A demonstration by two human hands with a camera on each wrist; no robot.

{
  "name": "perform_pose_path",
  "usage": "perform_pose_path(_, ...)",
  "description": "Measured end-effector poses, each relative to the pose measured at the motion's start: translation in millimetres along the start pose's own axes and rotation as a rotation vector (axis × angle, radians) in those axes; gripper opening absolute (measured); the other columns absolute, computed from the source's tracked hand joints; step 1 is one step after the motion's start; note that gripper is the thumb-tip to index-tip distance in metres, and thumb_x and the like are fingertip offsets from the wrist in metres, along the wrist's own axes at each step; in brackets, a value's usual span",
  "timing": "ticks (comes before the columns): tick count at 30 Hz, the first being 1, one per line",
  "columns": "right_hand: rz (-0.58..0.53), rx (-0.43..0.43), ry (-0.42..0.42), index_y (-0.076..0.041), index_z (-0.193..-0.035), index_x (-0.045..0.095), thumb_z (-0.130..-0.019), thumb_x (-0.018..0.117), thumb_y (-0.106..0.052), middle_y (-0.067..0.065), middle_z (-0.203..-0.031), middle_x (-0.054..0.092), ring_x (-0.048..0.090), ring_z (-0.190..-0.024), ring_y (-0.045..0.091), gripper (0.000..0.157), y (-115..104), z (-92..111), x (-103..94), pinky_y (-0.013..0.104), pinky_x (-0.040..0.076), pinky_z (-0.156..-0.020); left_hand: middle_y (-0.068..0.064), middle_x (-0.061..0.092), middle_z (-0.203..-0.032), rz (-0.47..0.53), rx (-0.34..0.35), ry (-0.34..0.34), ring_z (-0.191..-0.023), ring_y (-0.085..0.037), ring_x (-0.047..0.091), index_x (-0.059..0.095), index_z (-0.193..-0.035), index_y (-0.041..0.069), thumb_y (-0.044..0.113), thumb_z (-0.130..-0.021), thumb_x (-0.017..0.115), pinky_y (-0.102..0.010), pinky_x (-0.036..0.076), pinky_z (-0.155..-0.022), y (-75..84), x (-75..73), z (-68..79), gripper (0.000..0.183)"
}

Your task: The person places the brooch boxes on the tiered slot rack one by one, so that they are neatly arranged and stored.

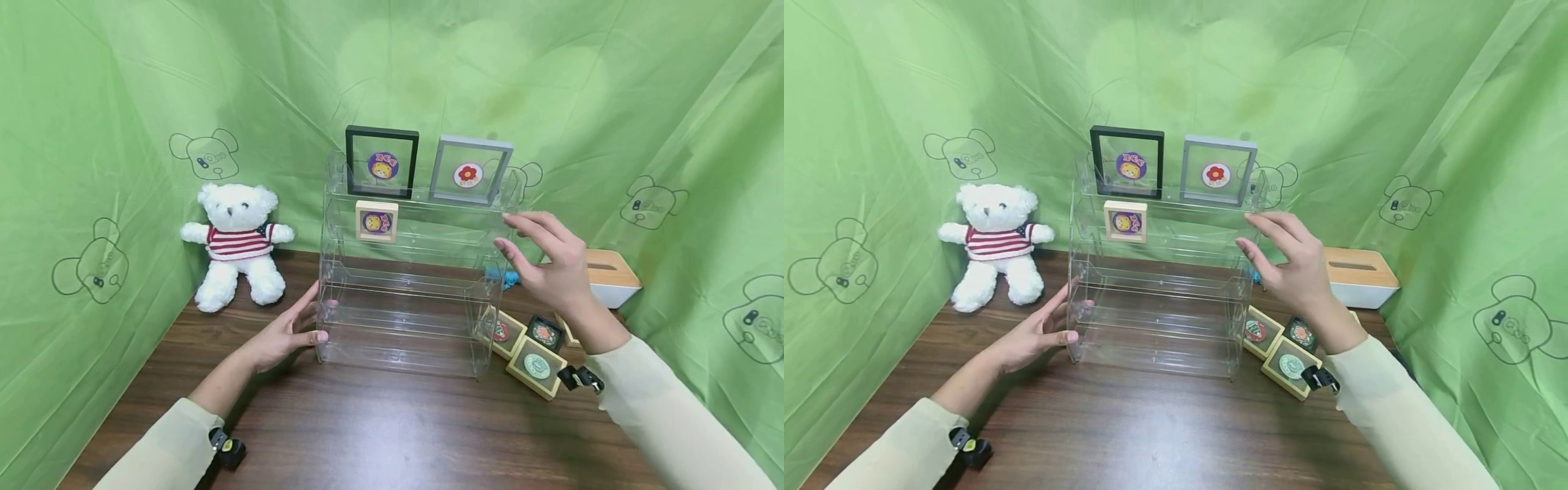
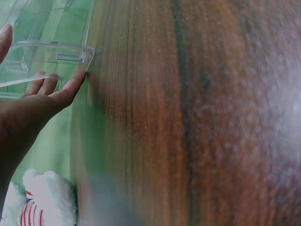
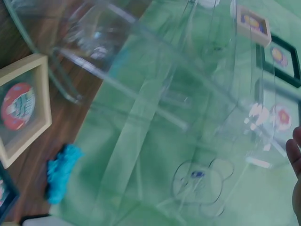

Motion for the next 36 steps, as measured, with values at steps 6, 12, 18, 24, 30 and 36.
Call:
perform_pose_path(6, 0.075, 0.099, -0.091, -0.001, -0.128, 0.081, -0.087, 0.088, 0.000, 0.021, -0.114, 0.080, 0.067, -0.101, 0.000, 0.042, 24.5, 21.0, -15.5, 0.011, 0.049, -0.098, -0.022, 0.036, -0.179, -0.001, -0.006, 0.005, -0.169, -0.050, 0.020, 0.000, -0.178, 0.044, 0.009, -0.105, 0.075, -0.046, 0.043, -0.123, -0.7, -0.2, 0.7, 0.111)
perform_pose_path(12, 0.135, 0.201, -0.197, -0.003, -0.127, 0.082, -0.083, 0.091, 0.006, 0.014, -0.113, 0.081, 0.062, -0.097, -0.013, 0.046, 52.7, 49.4, -26.1, 0.011, 0.052, -0.087, -0.021, 0.036, -0.179, -0.009, -0.010, 0.011, -0.169, -0.050, 0.019, -0.001, -0.177, 0.044, 0.009, -0.105, 0.075, -0.062, 0.034, -0.127, 0.5, -0.2, 1.4, 0.111)
perform_pose_path(18, 0.200, 0.323, -0.320, -0.003, -0.125, 0.082, -0.089, 0.090, 0.000, 0.015, -0.114, 0.081, 0.067, -0.089, -0.008, 0.037, 83.1, 83.6, -34.2, 0.004, 0.051, -0.080, -0.024, 0.034, -0.179, 0.010, 0.000, -0.004, -0.169, -0.053, 0.018, -0.001, -0.178, 0.042, 0.009, -0.105, 0.075, -0.035, 0.046, -0.119, 0.3, 1.3, 1.1, 0.111)
perform_pose_path(24, 0.262, 0.441, -0.426, -0.002, -0.122, 0.082, -0.096, 0.086, -0.011, 0.011, -0.107, 0.080, 0.073, -0.080, 0.011, 0.027, 107.6, 123.6, -40.5, 0.009, 0.055, -0.071, -0.020, 0.035, -0.179, 0.009, -0.015, 0.000, -0.169, -0.051, 0.017, 0.000, -0.177, 0.045, 0.010, -0.105, 0.075, -0.057, 0.038, -0.126, 0.6, 2.2, 0.8, 0.110)
perform_pose_path(30, 0.300, 0.476, -0.488, 0.000, -0.116, 0.083, -0.095, 0.089, -0.014, 0.013, -0.100, 0.081, 0.076, -0.075, 0.017, 0.026, 128.3, 160.4, -46.2, 0.023, 0.061, -0.065, -0.018, 0.036, -0.179, 0.006, -0.023, 0.004, -0.169, -0.049, 0.018, 0.001, -0.177, 0.047, 0.011, -0.105, 0.076, -0.061, 0.034, -0.127, 0.8, 1.3, 1.0, 0.110)
perform_pose_path(36, 0.338, 0.508, -0.551, 0.001, -0.113, 0.083, -0.094, 0.088, -0.011, 0.015, -0.099, 0.081, 0.076, -0.079, 0.032, 0.024, 142.5, 191.2, -51.1, 0.035, 0.057, -0.066, -0.024, 0.032, -0.180, 0.028, -0.003, -0.009, -0.169, -0.053, 0.017, -0.001, -0.178, 0.041, 0.007, -0.104, 0.075, -0.027, 0.049, -0.114, 0.7, 1.5, 1.1, 0.111)
Point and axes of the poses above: each hand's wrist, its own z-axis away from the middle knuckle, its own x-axis out of the palm, y = z × x, the point moved 8 cm from there along -z, towards the middle knuckle
